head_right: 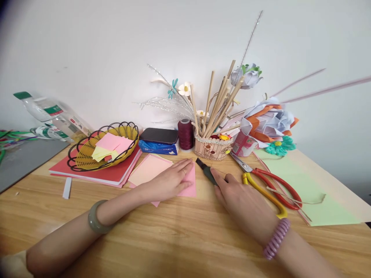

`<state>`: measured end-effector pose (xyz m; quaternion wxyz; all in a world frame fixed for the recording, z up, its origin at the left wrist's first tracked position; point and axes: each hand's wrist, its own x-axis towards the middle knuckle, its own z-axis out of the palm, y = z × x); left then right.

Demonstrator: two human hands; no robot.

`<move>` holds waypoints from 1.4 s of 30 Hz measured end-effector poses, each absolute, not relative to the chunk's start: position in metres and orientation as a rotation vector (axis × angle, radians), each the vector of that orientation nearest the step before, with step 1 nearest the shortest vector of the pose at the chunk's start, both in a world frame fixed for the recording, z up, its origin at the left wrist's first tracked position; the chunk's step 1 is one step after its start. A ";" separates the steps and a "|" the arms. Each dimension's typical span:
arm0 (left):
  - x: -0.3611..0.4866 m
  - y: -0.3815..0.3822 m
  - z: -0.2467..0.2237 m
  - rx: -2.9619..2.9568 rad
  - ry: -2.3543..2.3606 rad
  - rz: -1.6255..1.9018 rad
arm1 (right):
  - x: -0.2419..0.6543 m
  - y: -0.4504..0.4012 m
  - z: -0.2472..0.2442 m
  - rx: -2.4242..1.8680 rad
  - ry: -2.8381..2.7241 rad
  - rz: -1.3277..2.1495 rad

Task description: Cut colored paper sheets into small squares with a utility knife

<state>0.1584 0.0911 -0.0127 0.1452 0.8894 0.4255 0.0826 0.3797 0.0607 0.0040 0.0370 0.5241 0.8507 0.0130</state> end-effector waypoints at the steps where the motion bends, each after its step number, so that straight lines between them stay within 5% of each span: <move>1: 0.158 0.093 -0.011 2.534 1.255 0.279 | 0.381 0.060 0.004 1.610 2.615 0.037; 15: 0.153 0.103 0.031 2.248 1.366 0.582 | 0.384 0.059 -0.002 1.601 2.630 0.155; 23: 0.042 0.081 0.069 1.778 1.721 1.566 | 0.385 0.060 -0.007 1.578 2.681 0.229; 27: -0.012 0.084 0.066 1.851 2.359 1.093 | 0.383 0.061 -0.007 1.577 2.679 0.317; 30: -0.007 0.079 0.057 2.217 2.508 1.136 | 0.381 0.061 -0.006 1.558 2.689 0.401; 33: 0.027 0.064 0.041 2.686 1.985 1.053 | 0.380 0.062 -0.005 1.529 2.703 0.479; 36: 0.059 0.049 0.021 2.938 1.388 0.311 | 0.382 0.064 -0.006 1.498 2.734 0.542; 42: 0.069 0.040 -0.002 2.829 1.504 -0.008 | 0.385 0.067 -0.010 1.437 2.882 0.634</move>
